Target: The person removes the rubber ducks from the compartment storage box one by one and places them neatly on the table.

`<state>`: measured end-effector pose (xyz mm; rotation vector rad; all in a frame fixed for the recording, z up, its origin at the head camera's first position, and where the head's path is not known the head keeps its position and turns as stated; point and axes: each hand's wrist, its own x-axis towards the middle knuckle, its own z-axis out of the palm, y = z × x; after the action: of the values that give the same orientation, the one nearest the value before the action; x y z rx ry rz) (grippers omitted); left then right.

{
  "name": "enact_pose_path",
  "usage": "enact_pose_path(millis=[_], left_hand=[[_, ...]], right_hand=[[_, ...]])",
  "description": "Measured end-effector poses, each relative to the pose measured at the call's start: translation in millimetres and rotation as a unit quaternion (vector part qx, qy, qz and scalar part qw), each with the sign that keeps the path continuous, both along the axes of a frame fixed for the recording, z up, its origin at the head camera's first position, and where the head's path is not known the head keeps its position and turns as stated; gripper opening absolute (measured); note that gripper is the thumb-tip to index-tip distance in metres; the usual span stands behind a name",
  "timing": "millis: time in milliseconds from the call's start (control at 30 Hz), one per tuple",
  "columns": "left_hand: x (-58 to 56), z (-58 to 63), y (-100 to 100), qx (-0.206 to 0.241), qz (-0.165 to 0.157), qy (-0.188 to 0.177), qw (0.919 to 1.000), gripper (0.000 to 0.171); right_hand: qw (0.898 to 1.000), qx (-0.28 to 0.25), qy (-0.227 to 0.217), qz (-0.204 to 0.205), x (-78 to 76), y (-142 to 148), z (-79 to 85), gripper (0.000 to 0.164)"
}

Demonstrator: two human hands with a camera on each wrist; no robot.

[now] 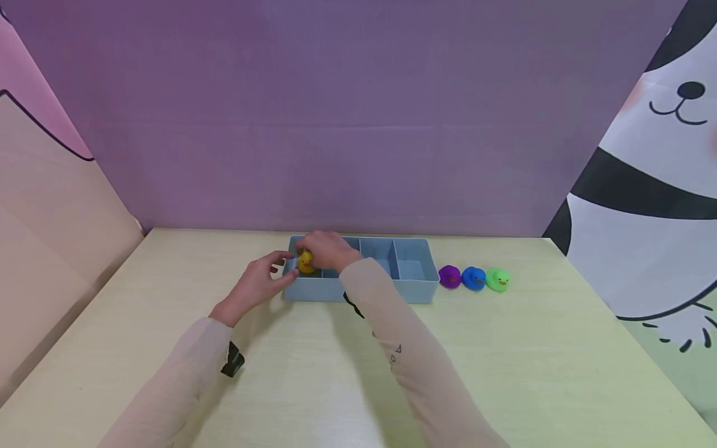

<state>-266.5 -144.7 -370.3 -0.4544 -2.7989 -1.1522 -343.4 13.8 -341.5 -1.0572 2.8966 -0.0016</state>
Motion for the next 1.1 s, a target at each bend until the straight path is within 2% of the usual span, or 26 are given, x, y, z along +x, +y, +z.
enact_pose_path(millis=[333, 667, 933, 1100], left_hand=[[0.6, 0.3, 1, -0.004, 0.000, -0.003, 1.0000, 0.046], [2.2, 2.4, 2, -0.006, 0.004, -0.014, 0.9999, 0.046], [1.6, 1.0, 2, -0.004, 0.003, -0.010, 0.9999, 0.045], [1.6, -0.1, 1, -0.006, 0.002, -0.007, 1.0000, 0.045]], right_hand=[[1.000, -0.008, 0.003, 0.017, 0.9, 3, 3.8, 0.029], [0.999, -0.018, 0.004, 0.028, 4.6, 8, 15.1, 0.031], [0.999, -0.043, 0.013, 0.031, 6.3, 11, 22.5, 0.031], [0.998, -0.039, 0.022, 0.035, 8.7, 13, 27.6, 0.033]])
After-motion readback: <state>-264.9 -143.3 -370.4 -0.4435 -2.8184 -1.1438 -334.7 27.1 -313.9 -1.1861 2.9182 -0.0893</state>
